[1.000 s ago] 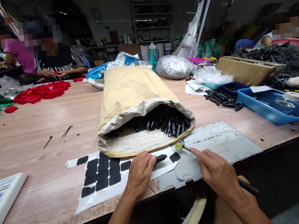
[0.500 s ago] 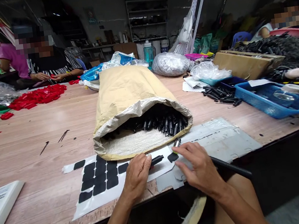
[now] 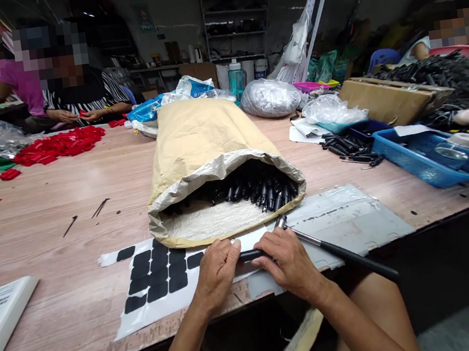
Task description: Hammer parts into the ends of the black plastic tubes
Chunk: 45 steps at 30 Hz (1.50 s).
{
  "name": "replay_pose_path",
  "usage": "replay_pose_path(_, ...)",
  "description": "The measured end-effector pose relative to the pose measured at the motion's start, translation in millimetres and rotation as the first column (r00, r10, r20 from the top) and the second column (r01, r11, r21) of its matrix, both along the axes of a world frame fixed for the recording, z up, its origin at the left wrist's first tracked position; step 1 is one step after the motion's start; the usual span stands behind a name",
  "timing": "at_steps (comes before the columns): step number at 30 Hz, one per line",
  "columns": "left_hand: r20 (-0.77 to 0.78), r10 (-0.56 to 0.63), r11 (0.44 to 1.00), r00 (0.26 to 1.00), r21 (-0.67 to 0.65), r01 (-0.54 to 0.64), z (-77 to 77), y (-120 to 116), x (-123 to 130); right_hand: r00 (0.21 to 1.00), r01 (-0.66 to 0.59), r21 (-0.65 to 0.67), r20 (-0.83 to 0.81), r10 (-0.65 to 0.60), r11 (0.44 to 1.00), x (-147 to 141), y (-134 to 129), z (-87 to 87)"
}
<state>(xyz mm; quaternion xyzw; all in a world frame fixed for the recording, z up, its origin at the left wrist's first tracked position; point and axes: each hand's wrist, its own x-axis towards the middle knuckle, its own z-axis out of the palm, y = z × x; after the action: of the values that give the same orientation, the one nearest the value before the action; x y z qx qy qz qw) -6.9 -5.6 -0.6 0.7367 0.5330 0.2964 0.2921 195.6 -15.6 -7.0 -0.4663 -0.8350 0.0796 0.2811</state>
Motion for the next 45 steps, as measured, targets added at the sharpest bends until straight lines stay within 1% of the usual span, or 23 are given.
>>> replay_pose_path(3, 0.027, 0.002, 1.000, 1.000, -0.017, -0.001, 1.4, -0.7, -0.4, 1.000, 0.010, -0.008, -0.007, -0.010, 1.000, -1.9, -1.1, 1.9)
replay_pose_path(6, 0.031, 0.006, 1.000, 0.999, -0.019, -0.005, 1.3, -0.8, -1.4, 0.999, 0.004, -0.012, -0.050, -0.004, 1.000, -1.8, -3.7, 5.4)
replay_pose_path(8, 0.045, 0.016, 1.000, 0.999, -0.024, -0.014, 0.8, -0.6, -2.2, 0.995, 0.004, 0.009, -0.097, -0.003, 1.000, 2.8, -4.9, 7.4)
replay_pose_path(9, 0.053, 0.018, 0.999, 0.998, -0.027, -0.017, 0.5, -0.4, -2.6, 0.993, 0.027, 0.029, -0.119, -0.023, 0.999, 6.9, -4.8, 7.7)
replay_pose_path(10, 0.058, 0.018, 0.999, 0.998, -0.029, -0.016, 0.3, -0.3, -2.9, 0.988, 0.076, 0.054, -0.140, -0.068, 0.996, 12.1, -4.1, 7.3)
replay_pose_path(11, 0.059, 0.016, 1.000, 0.998, -0.027, -0.014, 0.2, -0.1, -3.0, 0.977, 0.153, 0.081, -0.160, -0.139, 0.985, 18.0, -2.8, 6.1)
replay_pose_path(14, 0.046, 0.012, 1.000, 0.999, -0.017, -0.011, 0.0, 0.2, -3.0, 0.909, 0.405, 0.130, -0.165, -0.383, 0.905, 35.6, 2.7, -1.2)
replay_pose_path(16, 0.043, 0.012, 1.000, 0.999, -0.012, -0.012, 0.1, 0.3, -2.7, 0.883, 0.470, 0.144, -0.096, -0.460, 0.871, 42.9, 5.2, -7.3)
replay_pose_path(18, 0.037, 0.007, 1.000, 0.999, -0.006, -0.007, 0.4, 0.3, -2.4, 0.883, 0.466, 0.157, -0.018, -0.470, 0.870, 45.3, 5.8, -12.2)
replay_pose_path(20, 0.026, 0.004, 1.000, 1.000, 0.005, -0.004, 1.0, 0.1, -2.2, 0.881, 0.464, 0.177, 0.014, -0.474, 0.868, 44.4, 5.3, -14.8)
replay_pose_path(24, 0.008, 0.007, 1.000, 1.000, 0.027, -0.007, 1.1, -0.7, -1.7, 0.877, 0.467, 0.200, 0.017, -0.479, 0.861, 42.3, 4.8, -15.5)
replay_pose_path(30, -0.025, -0.002, 0.999, 1.000, 0.053, 0.003, -4.3, 1.3, -2.6, 0.881, 0.463, 0.192, 0.012, -0.473, 0.865, 43.0, 5.1, -14.1)
replay_pose_path(32, -0.019, -0.004, 0.998, 1.000, 0.059, 0.005, 0.5, -0.5, -2.1, 0.880, 0.465, 0.191, 0.007, -0.475, 0.864, 42.8, 4.8, -13.7)
replay_pose_path(33, -0.013, -0.017, 0.998, 1.000, 0.065, 0.018, 5.5, -3.7, -1.4, 0.879, 0.467, 0.191, 0.005, -0.477, 0.863, 42.6, 4.7, -13.7)
replay_pose_path(34, -0.005, -0.043, 0.997, 0.999, 0.068, 0.043, 11.8, -8.9, -0.1, 0.879, 0.467, 0.193, 0.005, -0.477, 0.863, 42.5, 4.7, -13.7)
replay_pose_path(36, 0.013, -0.143, 0.989, 0.990, 0.037, 0.142, 25.4, -25.9, 3.7, 0.880, 0.465, 0.196, 0.005, -0.475, 0.863, 42.4, 4.8, -14.1)
replay_pose_path(38, 0.028, -0.290, 0.955, 0.957, -0.064, 0.291, 32.3, -49.2, 8.8, 0.882, 0.462, 0.198, 0.003, -0.472, 0.865, 42.3, 5.0, -14.5)
replay_pose_path(39, 0.028, -0.360, 0.923, 0.933, -0.133, 0.360, 30.5, -61.5, 11.4, 0.882, 0.461, 0.198, -0.001, -0.471, 0.865, 42.3, 5.0, -14.6)
replay_pose_path(40, 0.013, -0.411, 0.892, 0.912, -0.204, 0.404, 24.2, -72.9, 14.1, 0.882, 0.462, 0.197, -0.004, -0.471, 0.865, 42.2, 5.0, -14.5)
replay_pose_path(41, -0.019, -0.435, 0.868, 0.900, -0.275, 0.413, 13.6, -82.8, 16.5, 0.882, 0.463, 0.195, -0.006, -0.471, 0.865, 42.1, 4.9, -14.4)
replay_pose_path(42, -0.072, -0.417, 0.866, 0.906, -0.335, 0.372, -0.5, -90.4, 18.6, 0.882, 0.464, 0.193, -0.007, -0.472, 0.865, 41.9, 4.7, -14.2)
replay_pose_path(43, -0.138, -0.363, 0.878, 0.921, -0.382, 0.289, -16.9, -95.6, 20.4, 0.881, 0.465, 0.191, -0.008, -0.472, 0.865, 41.8, 4.6, -13.9)
replay_pose_path(45, -0.216, -0.208, 0.897, 0.954, -0.431, 0.098, -49.9, -98.0, 23.7, 0.882, 0.464, 0.187, -0.009, -0.470, 0.866, 41.5, 4.3, -13.4)
